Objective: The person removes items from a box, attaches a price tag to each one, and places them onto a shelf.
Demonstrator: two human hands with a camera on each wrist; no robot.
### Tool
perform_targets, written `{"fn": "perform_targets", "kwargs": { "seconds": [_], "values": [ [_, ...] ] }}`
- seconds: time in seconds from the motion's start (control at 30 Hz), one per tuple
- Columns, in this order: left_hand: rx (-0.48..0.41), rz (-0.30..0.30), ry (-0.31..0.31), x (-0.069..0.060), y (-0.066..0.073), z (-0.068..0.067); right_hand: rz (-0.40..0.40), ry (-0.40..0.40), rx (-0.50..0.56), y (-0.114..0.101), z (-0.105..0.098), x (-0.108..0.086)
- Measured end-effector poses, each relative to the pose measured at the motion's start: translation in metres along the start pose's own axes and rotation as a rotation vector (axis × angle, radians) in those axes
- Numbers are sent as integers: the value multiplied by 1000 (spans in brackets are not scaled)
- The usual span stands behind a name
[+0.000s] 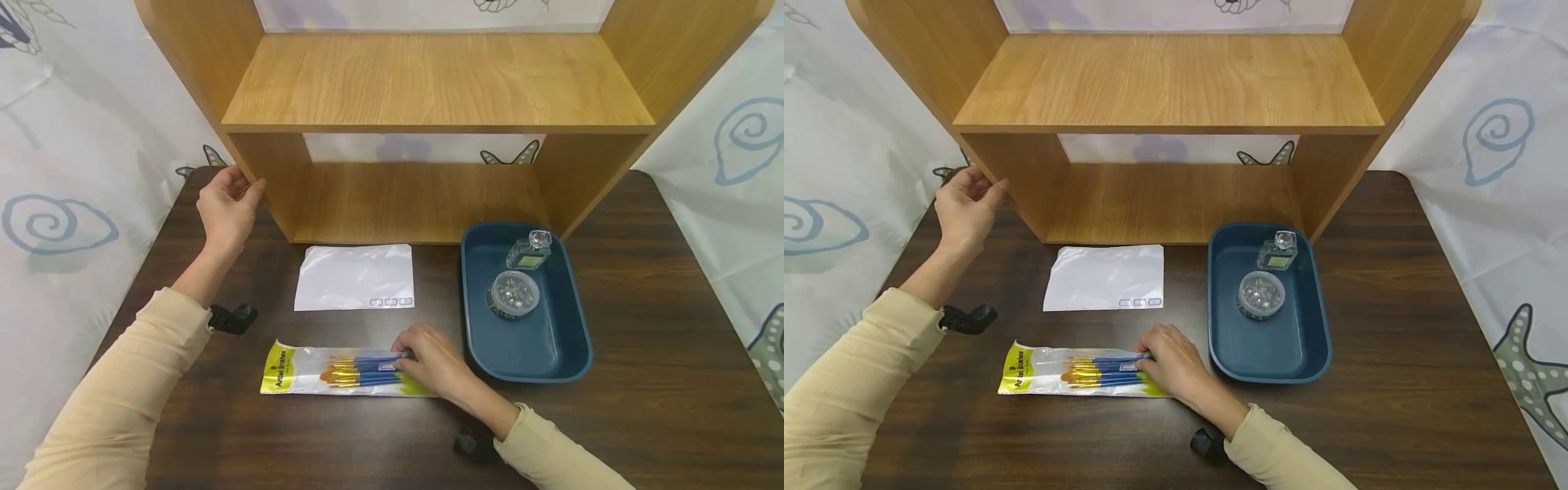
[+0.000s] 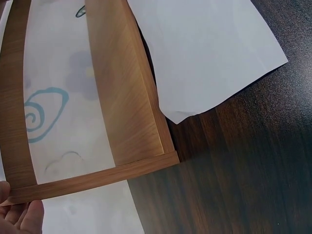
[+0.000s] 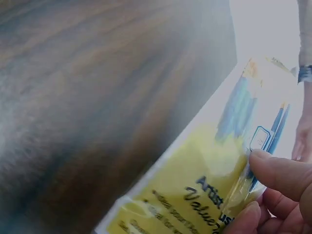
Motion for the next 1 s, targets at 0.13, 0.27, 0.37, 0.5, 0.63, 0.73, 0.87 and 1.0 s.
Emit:
{"fn": "perform_targets", "kwargs": {
  "seconds": [0.13,0.27,0.37,0.5,0.63,0.73,0.87,1.0],
  "values": [
    [27,-4,7,-2,-3,-3,-72,12,-24,-8,-10,-6],
    [43,-4,18,-3,-5,-5,-142,34,-54,-15,-24,-10],
    [31,0,22,-3,-6,-5,-184,52,-75,-21,-38,-13],
    [9,-1,23,-3,-6,-4,-220,66,-98,-28,-61,-15],
    [0,7,20,-3,-7,-3,-261,80,-96,-33,-89,-14],
    [8,12,14,-3,-7,-2,-281,82,-75,-34,-110,-10],
    [19,3,-6,-4,-7,-1,-264,72,-70,-38,-138,-3],
    [17,5,-24,-5,-8,1,-254,79,-90,-46,-167,8]
  ]
}}
Point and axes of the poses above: each hand's wrist, its own x-axis towards the middle knuckle, its own z-axis out of the palm, y = z × x, the point moved 1 cm from there along x, towards the middle knuckle, and after that the axes turned 3 degrees about -y, right-handed, at the moved point
